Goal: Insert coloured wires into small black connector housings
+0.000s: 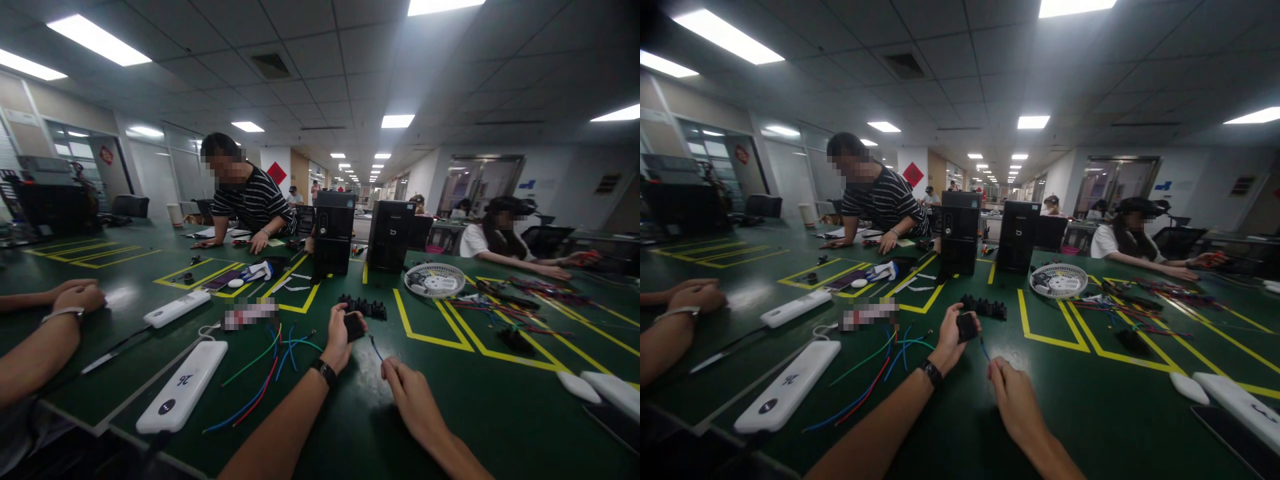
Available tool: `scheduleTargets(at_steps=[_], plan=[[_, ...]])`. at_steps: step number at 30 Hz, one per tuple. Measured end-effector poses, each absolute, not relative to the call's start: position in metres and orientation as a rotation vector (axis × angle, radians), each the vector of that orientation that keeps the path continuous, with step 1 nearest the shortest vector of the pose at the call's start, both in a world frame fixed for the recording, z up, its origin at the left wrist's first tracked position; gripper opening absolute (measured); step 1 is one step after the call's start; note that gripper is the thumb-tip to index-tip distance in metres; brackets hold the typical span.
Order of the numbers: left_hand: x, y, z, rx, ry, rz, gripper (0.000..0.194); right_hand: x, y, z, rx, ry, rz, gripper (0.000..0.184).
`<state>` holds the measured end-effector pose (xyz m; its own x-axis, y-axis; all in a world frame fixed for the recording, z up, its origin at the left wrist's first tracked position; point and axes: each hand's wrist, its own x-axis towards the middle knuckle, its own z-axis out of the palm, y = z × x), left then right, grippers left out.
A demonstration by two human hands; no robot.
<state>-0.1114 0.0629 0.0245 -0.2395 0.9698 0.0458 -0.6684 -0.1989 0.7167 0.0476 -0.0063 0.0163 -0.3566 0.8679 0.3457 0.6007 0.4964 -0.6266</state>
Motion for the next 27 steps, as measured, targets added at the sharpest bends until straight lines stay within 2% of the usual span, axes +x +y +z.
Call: scheduleTargets(at_steps=[5, 8, 10, 13, 15, 22, 27], plan=[[-0.061, 0.047, 0.003, 0.794, 0.768, 1.413, 0.028, 0.061, 0.003, 0.028, -1.176, -2.014, 0.321, 0.025], [-0.048, 0.043, -0.005, 0.860, 0.752, 1.421, 0.033, 0.069, 0.007, 0.029, -1.056, -2.098, 0.248, 0.041], [-0.049, 0.043, -0.009, 0.859, 0.750, 1.425, 0.034, 0.074, 0.012, 0.027, -1.024, -2.142, 0.266, 0.041], [-0.054, 0.048, -0.014, 0.813, 0.744, 1.386, 0.034, 0.084, 0.024, 0.024, -1.039, -2.163, 0.334, 0.024], [-0.056, 0.051, -0.016, 0.798, 0.710, 1.334, 0.033, 0.089, 0.031, 0.023, -1.061, -2.163, 0.358, 0.019], [-0.059, 0.054, -0.015, 0.802, 0.654, 1.214, 0.048, 0.093, 0.038, 0.026, -0.974, -2.316, 0.422, 0.020], [-0.057, 0.051, -0.012, 1.065, 0.903, 1.206, 0.044, 0.103, 0.056, 0.017, -1.036, -2.310, 0.376, 0.022]])
